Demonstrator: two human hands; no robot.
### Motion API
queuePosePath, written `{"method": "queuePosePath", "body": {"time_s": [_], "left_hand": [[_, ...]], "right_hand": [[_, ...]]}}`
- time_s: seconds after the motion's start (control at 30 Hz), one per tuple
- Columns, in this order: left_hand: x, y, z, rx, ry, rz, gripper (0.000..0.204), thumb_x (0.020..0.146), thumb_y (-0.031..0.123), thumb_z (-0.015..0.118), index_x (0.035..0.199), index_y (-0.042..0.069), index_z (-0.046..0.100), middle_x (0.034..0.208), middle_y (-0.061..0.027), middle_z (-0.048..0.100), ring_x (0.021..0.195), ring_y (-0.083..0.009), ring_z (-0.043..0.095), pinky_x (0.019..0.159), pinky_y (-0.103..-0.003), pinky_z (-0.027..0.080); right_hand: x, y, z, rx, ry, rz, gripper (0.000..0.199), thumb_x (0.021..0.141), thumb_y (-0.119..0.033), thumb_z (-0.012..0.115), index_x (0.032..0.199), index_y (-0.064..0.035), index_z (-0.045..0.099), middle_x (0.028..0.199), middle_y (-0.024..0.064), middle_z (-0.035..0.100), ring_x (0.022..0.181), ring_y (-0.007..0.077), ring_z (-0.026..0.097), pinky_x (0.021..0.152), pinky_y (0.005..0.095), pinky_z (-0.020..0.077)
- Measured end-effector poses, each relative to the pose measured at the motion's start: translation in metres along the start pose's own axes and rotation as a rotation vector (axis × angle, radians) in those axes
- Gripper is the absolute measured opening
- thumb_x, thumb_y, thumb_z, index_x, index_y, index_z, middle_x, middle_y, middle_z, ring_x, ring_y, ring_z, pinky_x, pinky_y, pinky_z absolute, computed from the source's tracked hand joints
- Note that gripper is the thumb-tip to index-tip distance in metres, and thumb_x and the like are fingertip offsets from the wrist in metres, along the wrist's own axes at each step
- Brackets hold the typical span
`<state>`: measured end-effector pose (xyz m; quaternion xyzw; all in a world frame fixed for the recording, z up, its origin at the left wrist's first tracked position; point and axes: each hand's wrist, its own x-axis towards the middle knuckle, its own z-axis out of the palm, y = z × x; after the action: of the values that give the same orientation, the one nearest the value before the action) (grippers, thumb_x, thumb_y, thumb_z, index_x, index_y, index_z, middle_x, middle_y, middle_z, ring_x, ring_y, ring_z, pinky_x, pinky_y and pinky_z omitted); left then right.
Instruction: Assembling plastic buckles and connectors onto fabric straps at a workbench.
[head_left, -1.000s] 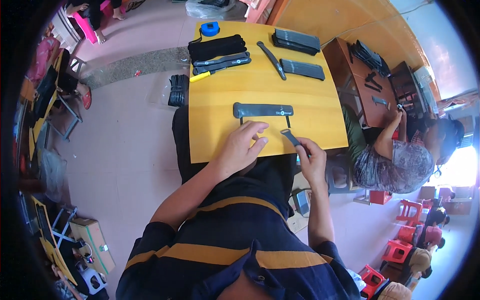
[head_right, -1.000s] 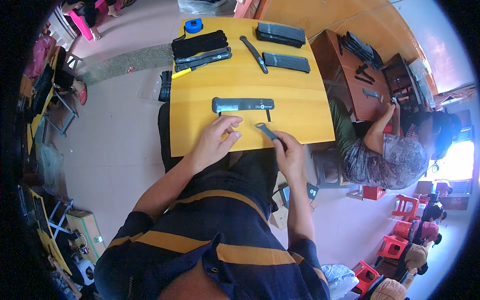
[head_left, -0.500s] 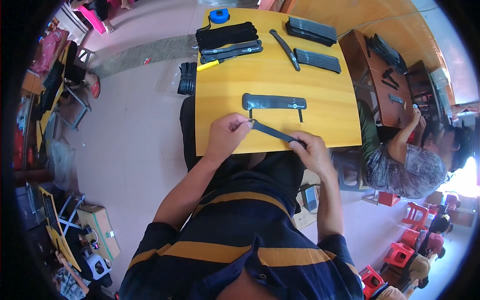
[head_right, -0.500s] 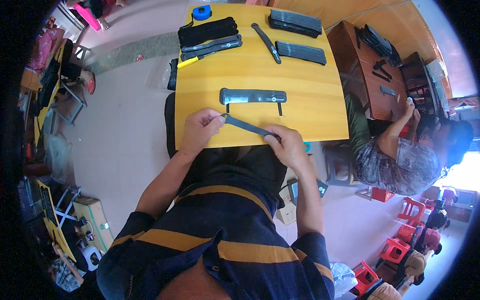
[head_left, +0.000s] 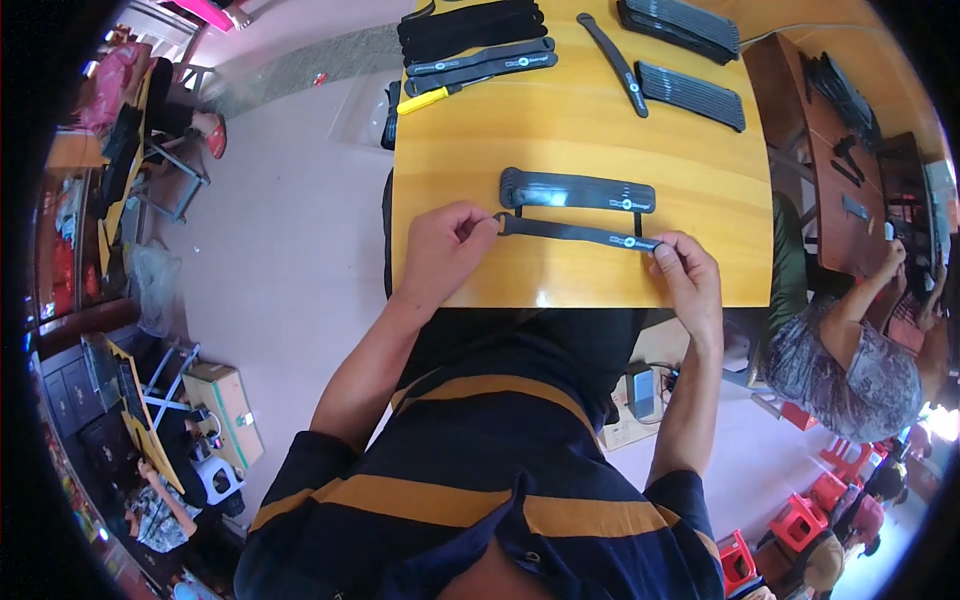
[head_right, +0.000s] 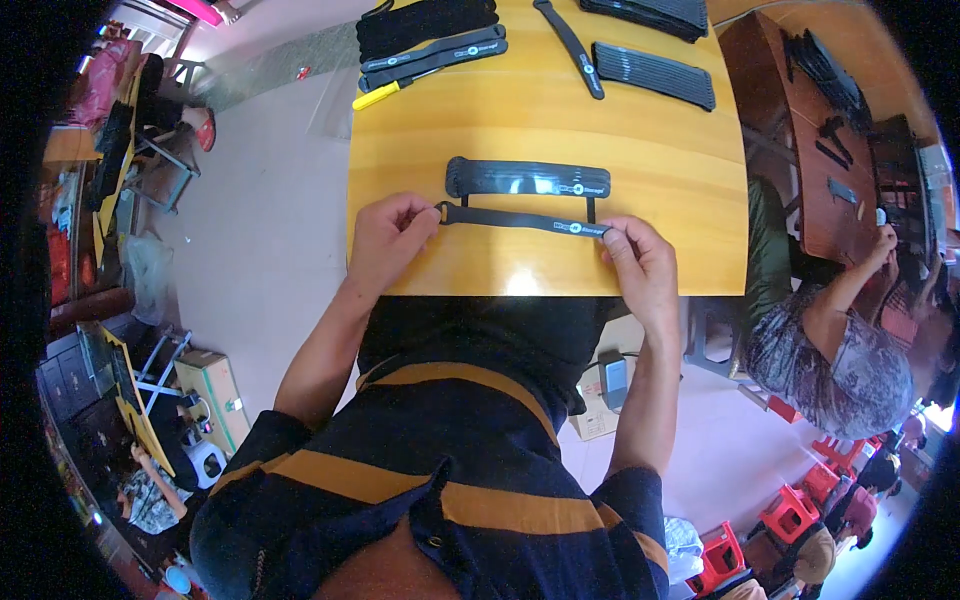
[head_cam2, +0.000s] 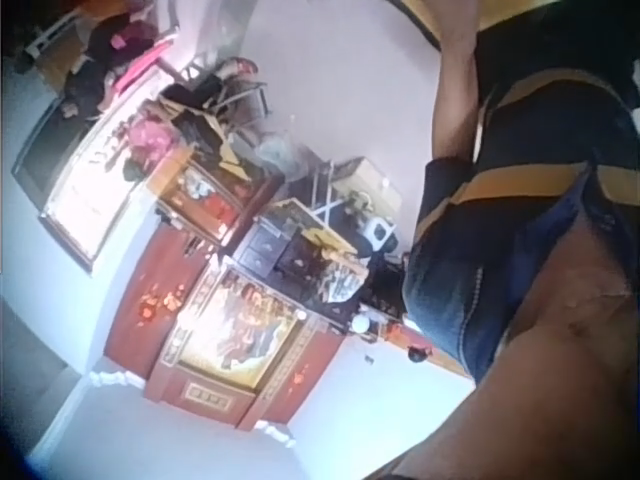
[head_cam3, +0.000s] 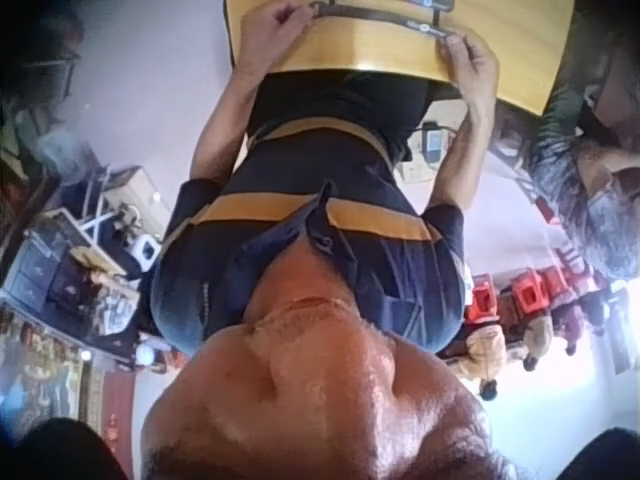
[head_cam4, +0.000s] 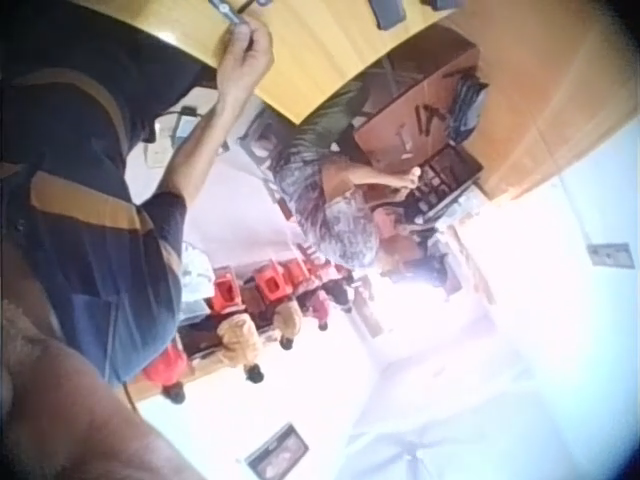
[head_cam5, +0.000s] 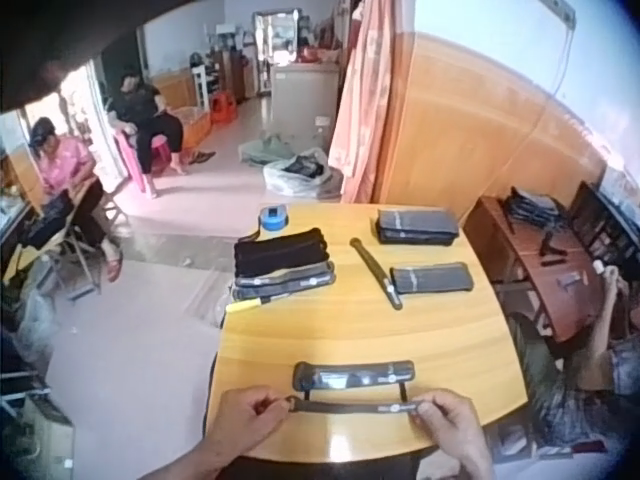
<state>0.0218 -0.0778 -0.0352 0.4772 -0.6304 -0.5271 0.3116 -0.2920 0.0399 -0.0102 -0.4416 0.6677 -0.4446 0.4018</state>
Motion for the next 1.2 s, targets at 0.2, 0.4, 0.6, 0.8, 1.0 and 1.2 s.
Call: {"method": "queuePosePath", "body": {"time_s": [0.2, 0.4, 0.6, 0.8, 1.0, 1.2], "left_hand": [[0.014, 0.017, 0.004, 0.138, 0.03, -0.018, 0.013, 0.095, 0.01, 0.071, 0.087, 0.0, 0.071, 0.068, 0.0051, 0.059, 0.064, -0.0021, 0.05, 0.057, -0.022, 0.04], [0.021, 0.017, 0.008, 0.144, 0.004, -0.083, 0.013, 0.094, 0.01, 0.071, 0.086, 0.0, 0.071, 0.064, 0.0006, 0.057, 0.06, -0.0042, 0.049, 0.054, -0.024, 0.039], [0.025, 0.019, 0.008, 0.212, 0.008, -0.113, 0.015, 0.094, 0.01, 0.068, 0.082, 0.0, 0.068, 0.059, -0.0044, 0.053, 0.055, -0.0063, 0.045, 0.051, -0.027, 0.037], [0.026, 0.02, 0.008, 0.202, -0.003, -0.152, 0.016, 0.094, 0.01, 0.069, 0.082, 0.0, 0.068, 0.06, 0.0006, 0.052, 0.056, -0.004, 0.044, 0.051, -0.026, 0.035], [0.028, 0.023, 0.009, 0.246, 0.007, -0.142, 0.017, 0.095, 0.011, 0.069, 0.083, 0.0, 0.069, 0.06, 0.0038, 0.053, 0.058, -0.0022, 0.045, 0.051, -0.024, 0.035], [0.03, 0.024, 0.013, 0.345, 0.019, -0.092, 0.016, 0.094, 0.01, 0.07, 0.082, 0.0, 0.069, 0.058, -0.0007, 0.054, 0.054, -0.0048, 0.047, 0.05, -0.026, 0.037]], "right_hand": [[0.024, 0.007, 0.0, 0.086, 0.042, 0.064, 0.011, 0.103, -0.009, 0.063, 0.104, 0.0005, 0.07, 0.081, -0.0029, 0.062, 0.075, 0.0058, 0.054, 0.069, 0.0215, 0.0463], [0.034, 0.012, -0.007, 0.101, 0.052, 0.15, 0.013, 0.104, -0.013, 0.064, 0.101, -0.001, 0.07, 0.08, -0.0031, 0.061, 0.073, 0.0051, 0.053, 0.067, 0.0208, 0.0444], [0.04, 0.004, -0.003, 0.077, 0.045, 0.2, 0.017, 0.104, -0.016, 0.064, 0.098, -0.0012, 0.068, 0.079, -0.0026, 0.06, 0.071, 0.0057, 0.052, 0.065, 0.0212, 0.0435], [0.047, 0.003, 0.001, 0.012, 0.082, 0.18, 0.018, 0.104, -0.016, 0.065, 0.095, -0.0009, 0.069, 0.076, -0.0031, 0.058, 0.069, 0.0057, 0.05, 0.063, 0.0218, 0.0426], [0.049, 0.003, 0.002, -0.021, 0.09, 0.198, 0.017, 0.103, -0.015, 0.066, 0.095, -0.0004, 0.069, 0.076, -0.0034, 0.058, 0.069, 0.005, 0.05, 0.062, 0.0215, 0.0418], [0.05, 0.008, -0.002, -0.037, 0.084, 0.191, 0.017, 0.103, -0.016, 0.066, 0.096, -0.0008, 0.07, 0.076, -0.0055, 0.058, 0.069, 0.0033, 0.049, 0.061, 0.0206, 0.0402]]}}
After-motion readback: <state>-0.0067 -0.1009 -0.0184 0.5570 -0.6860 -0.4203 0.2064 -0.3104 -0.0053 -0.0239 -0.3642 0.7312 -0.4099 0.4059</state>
